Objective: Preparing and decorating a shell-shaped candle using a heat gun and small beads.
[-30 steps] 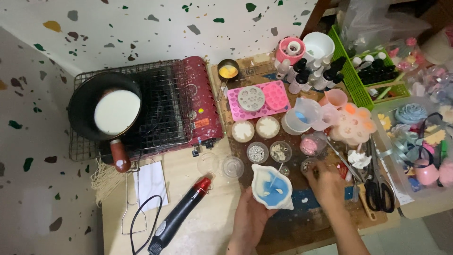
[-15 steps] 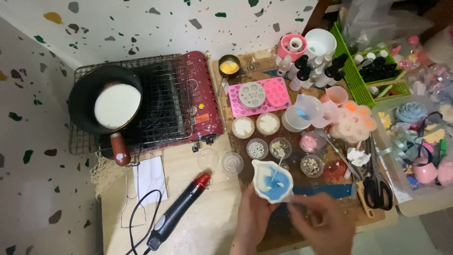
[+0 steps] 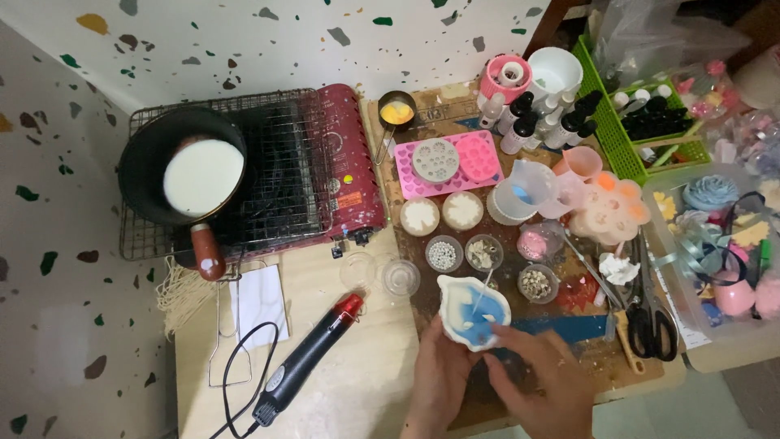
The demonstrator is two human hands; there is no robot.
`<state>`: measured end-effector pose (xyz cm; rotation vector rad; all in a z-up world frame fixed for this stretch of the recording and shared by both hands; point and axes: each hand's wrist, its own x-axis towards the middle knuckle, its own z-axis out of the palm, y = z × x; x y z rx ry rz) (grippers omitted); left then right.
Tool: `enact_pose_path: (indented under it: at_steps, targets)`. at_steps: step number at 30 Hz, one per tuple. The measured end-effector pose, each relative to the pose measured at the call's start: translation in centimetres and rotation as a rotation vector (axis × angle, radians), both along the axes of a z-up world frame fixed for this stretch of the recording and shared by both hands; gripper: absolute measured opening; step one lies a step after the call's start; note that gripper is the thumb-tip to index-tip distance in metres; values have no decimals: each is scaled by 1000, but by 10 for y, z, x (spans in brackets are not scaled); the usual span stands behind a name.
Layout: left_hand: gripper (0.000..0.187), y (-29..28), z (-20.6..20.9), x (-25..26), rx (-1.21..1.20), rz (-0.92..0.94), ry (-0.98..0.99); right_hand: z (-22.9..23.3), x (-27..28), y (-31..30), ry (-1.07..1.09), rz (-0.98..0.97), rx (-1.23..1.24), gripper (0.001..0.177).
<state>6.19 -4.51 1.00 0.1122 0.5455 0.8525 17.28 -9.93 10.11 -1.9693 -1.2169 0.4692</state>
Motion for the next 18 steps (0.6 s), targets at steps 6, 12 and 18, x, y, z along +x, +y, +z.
enact_pose_path:
  at_steps: [6,12,18]
  targets:
    - [54,-1,1,3,24,26,-35,-21,11,-12,-256,225,167,46]
    - [53,-1,5,3,-2,21,-22,-20,11,-11,-261,261,202,44]
    - [52,-4,1,3,-25,32,-1,-27,14,-13,-343,311,162,45]
